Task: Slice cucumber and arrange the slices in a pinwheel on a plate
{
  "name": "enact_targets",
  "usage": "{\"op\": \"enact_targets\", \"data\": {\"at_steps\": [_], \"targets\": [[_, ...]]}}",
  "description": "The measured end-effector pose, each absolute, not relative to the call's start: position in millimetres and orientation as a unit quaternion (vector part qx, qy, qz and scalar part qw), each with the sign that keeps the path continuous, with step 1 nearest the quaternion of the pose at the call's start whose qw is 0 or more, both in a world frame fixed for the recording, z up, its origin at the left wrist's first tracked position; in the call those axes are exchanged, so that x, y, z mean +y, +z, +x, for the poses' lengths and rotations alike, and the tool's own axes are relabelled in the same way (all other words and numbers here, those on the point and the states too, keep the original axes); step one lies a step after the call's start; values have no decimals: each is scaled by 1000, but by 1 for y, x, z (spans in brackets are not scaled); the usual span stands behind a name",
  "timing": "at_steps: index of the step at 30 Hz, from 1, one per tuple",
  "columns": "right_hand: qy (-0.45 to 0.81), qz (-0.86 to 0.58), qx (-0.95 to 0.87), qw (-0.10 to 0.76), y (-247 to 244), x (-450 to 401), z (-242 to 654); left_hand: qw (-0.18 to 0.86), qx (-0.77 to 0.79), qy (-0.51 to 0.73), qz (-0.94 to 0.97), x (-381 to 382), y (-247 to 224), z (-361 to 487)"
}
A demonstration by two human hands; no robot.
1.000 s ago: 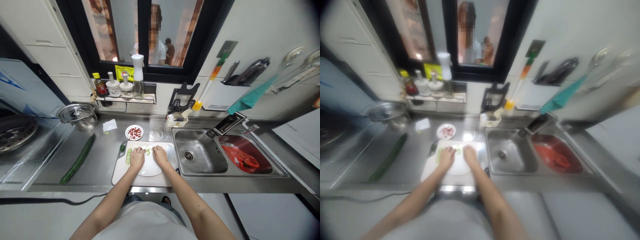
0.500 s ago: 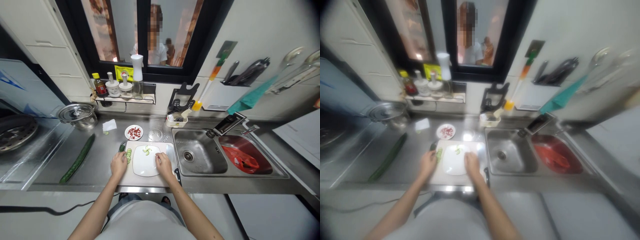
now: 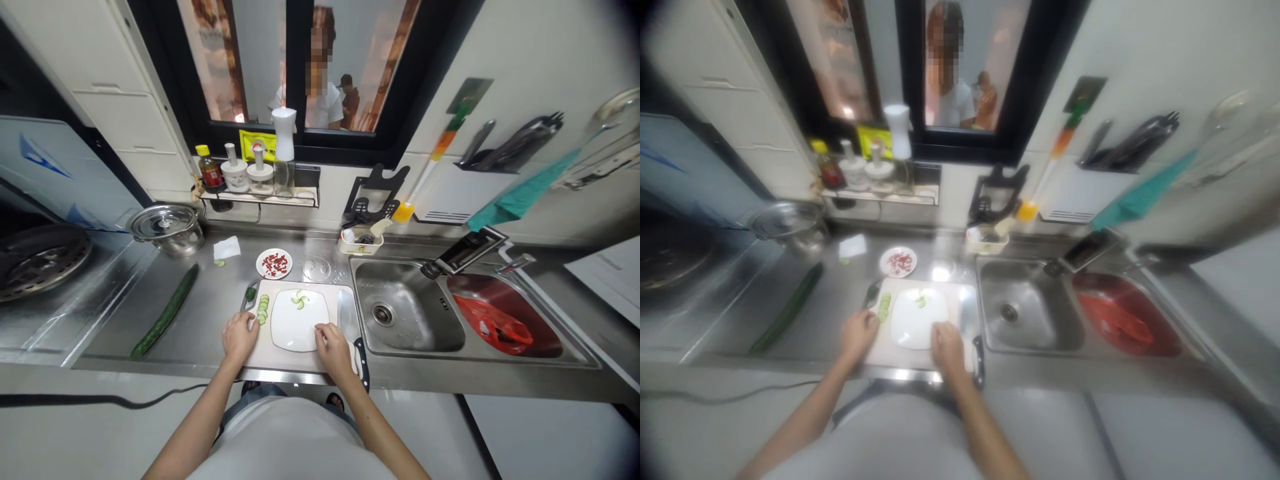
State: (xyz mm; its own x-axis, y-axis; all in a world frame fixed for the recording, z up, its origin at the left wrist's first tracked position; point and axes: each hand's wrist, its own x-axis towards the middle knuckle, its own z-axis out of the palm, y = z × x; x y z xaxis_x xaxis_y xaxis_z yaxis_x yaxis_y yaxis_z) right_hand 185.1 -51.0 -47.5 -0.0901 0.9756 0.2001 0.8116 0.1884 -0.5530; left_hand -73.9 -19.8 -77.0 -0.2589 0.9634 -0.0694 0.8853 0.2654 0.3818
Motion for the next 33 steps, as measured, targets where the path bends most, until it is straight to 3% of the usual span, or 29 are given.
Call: {"op": "enact_targets", "data": {"at_steps": [16,26,33], "targets": [[112,-591,-730,325,-53,-54,190,179,790,202,550,-16,-92,-67],[122,-592,-727,324,-54,-51,190,337,747,349,455,-12,-99,-74],[148,-582,-722,343,-40,-45,184,477,663,457,353,-5,-56,-63]]}}
